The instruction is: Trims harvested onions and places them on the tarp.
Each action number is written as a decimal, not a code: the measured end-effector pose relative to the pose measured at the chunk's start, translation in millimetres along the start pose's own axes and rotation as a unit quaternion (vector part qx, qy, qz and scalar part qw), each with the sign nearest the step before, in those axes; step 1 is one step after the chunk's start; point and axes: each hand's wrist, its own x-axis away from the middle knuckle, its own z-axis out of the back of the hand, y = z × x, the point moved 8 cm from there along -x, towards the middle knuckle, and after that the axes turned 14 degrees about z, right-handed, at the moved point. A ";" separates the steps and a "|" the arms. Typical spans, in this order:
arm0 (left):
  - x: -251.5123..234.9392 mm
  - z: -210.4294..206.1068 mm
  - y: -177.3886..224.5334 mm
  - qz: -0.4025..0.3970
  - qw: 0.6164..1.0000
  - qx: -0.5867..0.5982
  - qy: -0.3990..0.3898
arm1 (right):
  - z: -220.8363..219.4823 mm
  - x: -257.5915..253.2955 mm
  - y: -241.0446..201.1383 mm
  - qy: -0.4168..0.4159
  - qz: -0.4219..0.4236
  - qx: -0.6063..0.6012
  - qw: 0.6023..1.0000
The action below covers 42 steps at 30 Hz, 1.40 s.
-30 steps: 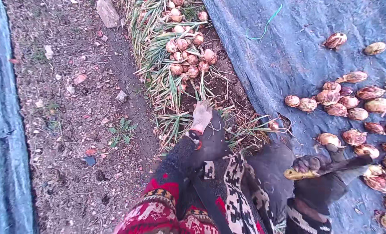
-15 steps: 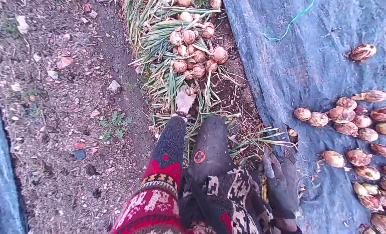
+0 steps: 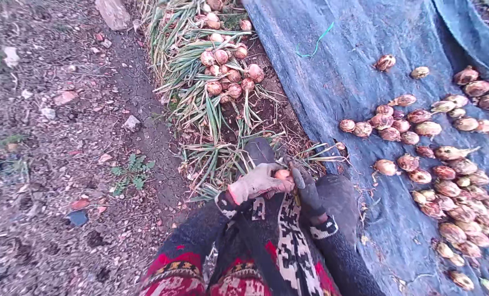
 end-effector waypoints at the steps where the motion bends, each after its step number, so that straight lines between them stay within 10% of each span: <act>1: 3.4 -6.0 1.1 -0.004 1.000 -0.001 -0.015 | 2.4 5.5 -4.2 0.010 0.008 -0.005 1.000; 9: 33.2 -33.4 13.4 -0.136 0.948 -0.252 0.142 | 22.8 43.7 -9.8 0.051 0.027 -0.027 0.998; 15: 5.2 61.0 -37.9 0.044 0.883 -0.188 0.428 | 22.1 73.6 -104.1 0.034 0.069 -0.073 0.994; 20: -15.2 70.2 -38.8 0.006 0.937 0.169 0.305 | 43.3 50.4 -5.6 -0.031 -0.082 0.105 0.991; 25: -15.9 -38.8 15.4 -0.037 0.904 -0.342 0.253 | 12.3 48.7 57.9 0.027 -0.330 -0.208 0.920; 29: -42.2 -45.3 30.0 -0.056 0.916 -0.331 0.219 | 21.0 33.2 60.4 0.076 -0.366 -0.406 0.834; 33: -99.9 31.4 81.1 -0.058 0.866 -0.346 0.356 | 92.4 -15.1 -11.5 0.159 -0.109 -0.504 0.842; 36: -152.3 150.5 102.5 0.098 0.792 -0.397 0.454 | 180.7 -38.0 -71.7 0.189 0.136 -0.373 0.898; 42: -243.2 303.7 152.5 0.087 0.723 -0.399 0.557 | 182.1 -10.0 0.0 0.249 -0.086 -0.050 0.963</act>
